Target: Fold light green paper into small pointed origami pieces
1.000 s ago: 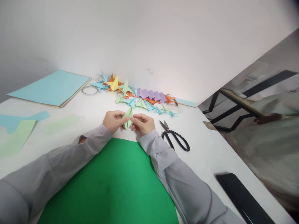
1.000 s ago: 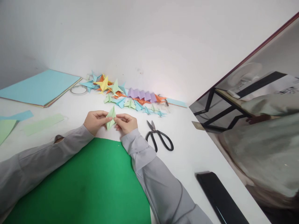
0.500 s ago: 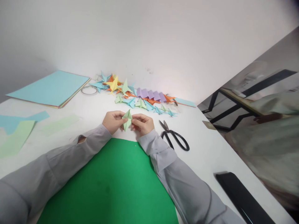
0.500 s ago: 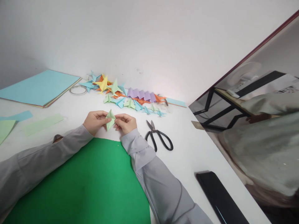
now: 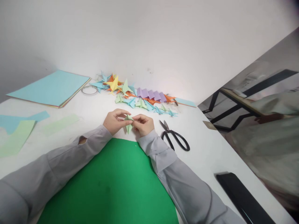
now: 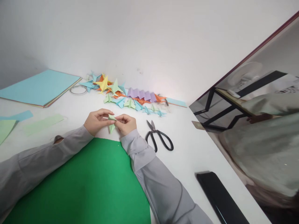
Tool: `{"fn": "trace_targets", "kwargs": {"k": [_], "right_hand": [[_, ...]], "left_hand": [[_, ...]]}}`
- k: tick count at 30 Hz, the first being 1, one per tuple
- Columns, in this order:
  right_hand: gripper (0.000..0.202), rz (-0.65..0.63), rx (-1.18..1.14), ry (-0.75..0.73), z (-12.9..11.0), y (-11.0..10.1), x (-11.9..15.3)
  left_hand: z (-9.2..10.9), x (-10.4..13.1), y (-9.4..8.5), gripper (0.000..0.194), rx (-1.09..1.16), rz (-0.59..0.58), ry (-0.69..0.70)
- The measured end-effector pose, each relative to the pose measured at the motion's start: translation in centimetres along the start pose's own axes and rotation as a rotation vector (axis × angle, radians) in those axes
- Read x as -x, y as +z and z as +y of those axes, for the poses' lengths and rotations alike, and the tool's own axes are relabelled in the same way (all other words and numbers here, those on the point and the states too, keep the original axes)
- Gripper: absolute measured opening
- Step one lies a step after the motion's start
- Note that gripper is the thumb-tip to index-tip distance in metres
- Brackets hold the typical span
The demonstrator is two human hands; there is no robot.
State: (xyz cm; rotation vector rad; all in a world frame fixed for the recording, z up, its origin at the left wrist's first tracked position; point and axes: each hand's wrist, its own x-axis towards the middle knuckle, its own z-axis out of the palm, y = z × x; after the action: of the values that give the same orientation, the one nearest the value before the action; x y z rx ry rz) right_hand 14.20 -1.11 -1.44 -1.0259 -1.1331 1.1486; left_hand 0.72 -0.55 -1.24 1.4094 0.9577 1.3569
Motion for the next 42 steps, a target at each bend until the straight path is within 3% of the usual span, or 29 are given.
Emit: {"fn": "trace_targets", "kwargs": {"k": [9,14,26,35,38,42], "right_hand": [[0.007,0.04,0.23,-0.14,-0.4,0.1,0.5],[0.005,0.045,0.25,-0.175,-0.3,0.0,0.6],[0.003,0.048,0.253,-0.22,0.2,-0.1,0.4],[0.005,0.088,0.115,-0.135,0.6,-0.3,0.0],[0.008,0.163,0.027,-0.109,0.8,-0.4,-0.4],[0.009,0.123,0.018,-0.077,0.7,-0.5,-0.4]], "left_hand": [[0.2,0.1,0.2,0.019,-0.077,-0.024,0.107],[0.6,0.4,0.3,0.013,-0.174,-0.015,0.192],[0.8,0.5,0.3,0.009,-0.207,-0.008,0.24],[1.1,0.9,0.5,0.012,-0.205,-0.013,0.239],[1.2,1.0,0.5,0.019,-0.214,-0.019,0.284],[1.1,1.2,0.6,0.019,-0.276,-0.03,0.354]]}}
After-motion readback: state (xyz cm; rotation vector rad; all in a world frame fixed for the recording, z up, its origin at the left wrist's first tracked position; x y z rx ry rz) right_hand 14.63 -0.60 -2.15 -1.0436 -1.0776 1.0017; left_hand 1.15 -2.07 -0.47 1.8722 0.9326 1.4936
